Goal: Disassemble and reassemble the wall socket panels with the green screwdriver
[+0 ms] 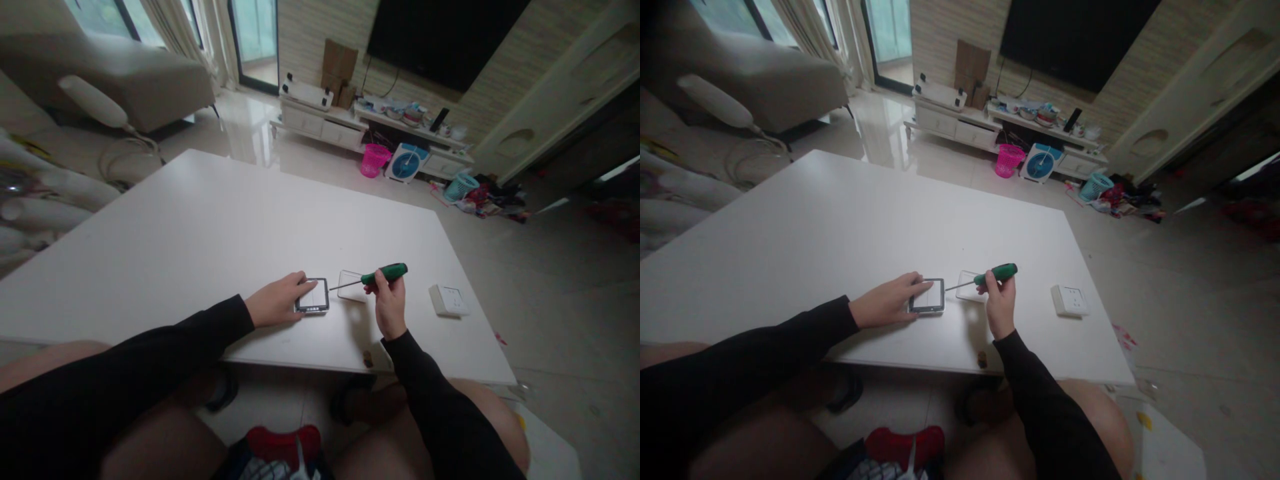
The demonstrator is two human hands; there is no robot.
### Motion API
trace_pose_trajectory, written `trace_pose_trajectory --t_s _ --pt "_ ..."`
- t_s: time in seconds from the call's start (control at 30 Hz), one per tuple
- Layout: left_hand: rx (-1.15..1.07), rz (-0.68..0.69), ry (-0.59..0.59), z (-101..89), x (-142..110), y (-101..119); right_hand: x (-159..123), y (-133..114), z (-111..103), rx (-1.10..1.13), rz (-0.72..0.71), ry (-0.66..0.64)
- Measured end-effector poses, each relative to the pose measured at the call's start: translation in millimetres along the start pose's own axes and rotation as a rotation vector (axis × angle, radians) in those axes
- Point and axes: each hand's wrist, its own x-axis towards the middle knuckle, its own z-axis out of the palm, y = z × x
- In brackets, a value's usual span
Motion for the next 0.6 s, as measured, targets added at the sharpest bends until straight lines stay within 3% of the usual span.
trace_pose_trajectory --t_s 0.33,0.6 --pt "-0.008 0.006 0.019 0.3 -1 -2 -3 2 4 -0.019 0.010 -0.037" --pt "0.019 -0.017 0.019 3.1 2 -3 -13 -9 19 -0.152 -0.110 -0.142"
